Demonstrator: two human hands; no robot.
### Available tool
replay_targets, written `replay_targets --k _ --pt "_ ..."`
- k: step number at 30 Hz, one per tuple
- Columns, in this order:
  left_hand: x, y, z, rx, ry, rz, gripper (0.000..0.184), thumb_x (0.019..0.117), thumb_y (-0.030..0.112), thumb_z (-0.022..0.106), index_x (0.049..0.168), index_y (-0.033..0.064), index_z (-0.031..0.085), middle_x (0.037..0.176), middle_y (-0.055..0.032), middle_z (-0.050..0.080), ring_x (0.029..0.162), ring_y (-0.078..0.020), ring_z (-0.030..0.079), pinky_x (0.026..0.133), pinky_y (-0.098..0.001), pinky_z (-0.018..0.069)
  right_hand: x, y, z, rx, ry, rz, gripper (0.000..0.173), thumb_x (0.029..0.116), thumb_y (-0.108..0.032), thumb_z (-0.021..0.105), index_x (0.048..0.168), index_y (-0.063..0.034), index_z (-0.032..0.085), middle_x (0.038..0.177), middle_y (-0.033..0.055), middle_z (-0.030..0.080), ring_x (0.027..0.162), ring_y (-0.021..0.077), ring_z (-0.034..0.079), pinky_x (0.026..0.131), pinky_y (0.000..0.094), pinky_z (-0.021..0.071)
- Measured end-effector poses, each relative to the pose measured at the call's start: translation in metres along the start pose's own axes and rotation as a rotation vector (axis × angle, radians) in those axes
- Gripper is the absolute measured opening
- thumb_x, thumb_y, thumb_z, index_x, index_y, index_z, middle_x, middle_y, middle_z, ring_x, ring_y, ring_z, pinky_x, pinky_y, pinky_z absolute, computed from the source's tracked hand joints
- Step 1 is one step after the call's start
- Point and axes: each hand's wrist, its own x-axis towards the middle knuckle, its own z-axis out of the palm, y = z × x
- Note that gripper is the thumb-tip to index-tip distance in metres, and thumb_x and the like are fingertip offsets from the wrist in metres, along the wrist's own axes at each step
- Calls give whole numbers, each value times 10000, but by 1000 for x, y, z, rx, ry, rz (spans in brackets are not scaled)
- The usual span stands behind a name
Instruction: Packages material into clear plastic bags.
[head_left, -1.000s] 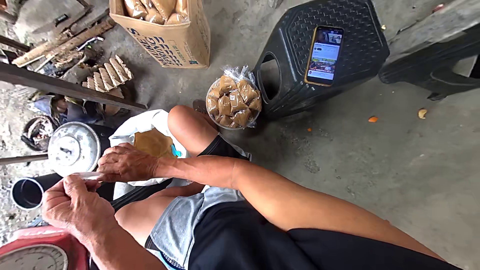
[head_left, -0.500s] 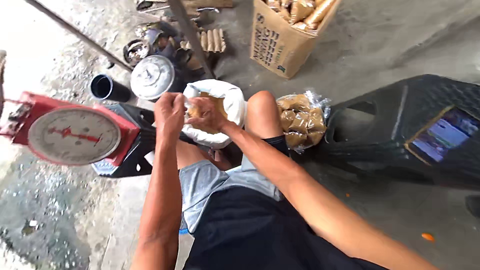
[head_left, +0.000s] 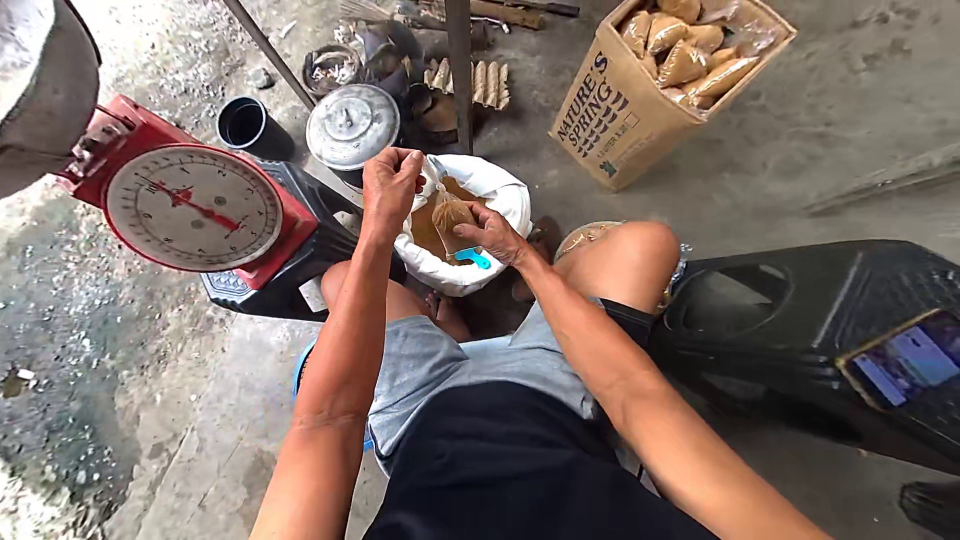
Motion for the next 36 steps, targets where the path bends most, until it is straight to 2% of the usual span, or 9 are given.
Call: replay_targets --k 7,9,11,13,17,21,24,30,36 --pt "8 -49 1 22 -26 -161 423 1070 270 558 1384 -13 528 1135 -162 695 874 -235 732 747 -403 637 3 16 -23 101 86 133 443 1004 -197 630 1365 48 551 1159 150 707 1031 191 705 953 393 588" --pt "6 -72 8 70 -39 -202 415 1045 244 595 1362 -21 552 1119 -175 686 879 -245 722 775 -428 632 3 17 -32 119 149 218 409 1039 -224 595 1355 34 555 1135 154 705 993 205 707 910 401 599" --pt "1 -95 16 126 -41 -247 320 1036 209 599 1246 -31 624 999 -166 699 805 -239 703 747 -438 614 4 16 -38 171 229 354 383 1074 -276 553 1348 -9 540 1097 172 697 855 244 725 718 404 636" --pt "-9 -116 19 209 -91 -296 333 1050 265 581 1202 -23 649 946 -173 705 773 -258 698 746 -472 606 4 12 -46 225 288 468 399 1081 -309 544 1377 -42 514 1117 176 684 815 266 718 645 415 627" --pt "-15 -170 29 312 -202 -354 454 1080 380 506 1029 -32 690 793 -137 710 669 -243 689 696 -474 603 11 -8 -83 243 449 511 445 1047 -313 613 1394 -48 529 1156 162 678 870 245 703 692 394 612" --pt "-26 -210 28 359 -265 -409 356 1063 269 525 1205 -33 651 865 -119 728 697 -205 703 702 -420 616 22 -51 -149 203 597 376 433 1026 -209 627 1393 -23 494 1095 154 681 807 222 698 685 366 614" --pt "-27 -207 30 337 -219 -398 318 1021 171 583 1269 -24 623 929 -134 709 719 -202 695 684 -403 612 24 -91 -207 179 760 274 422 1029 -133 585 1413 -8 460 1116 160 665 823 232 696 716 374 616" --pt "-31 -206 29 330 -185 -387 299 1077 250 533 1082 1 697 783 -58 718 641 -150 677 633 -353 593 17 -117 -320 191 1215 247 526 974 -249 654 1420 -40 469 1170 176 641 827 244 692 677 359 610" --pt "-35 -206 26 258 -136 -412 262 1071 229 557 1097 3 687 790 -62 721 650 -141 690 625 -327 603 40 -119 -389 127 1298 261 612 1001 -282 658 1521 -98 392 1399 192 555 1137 327 657 839 462 616"
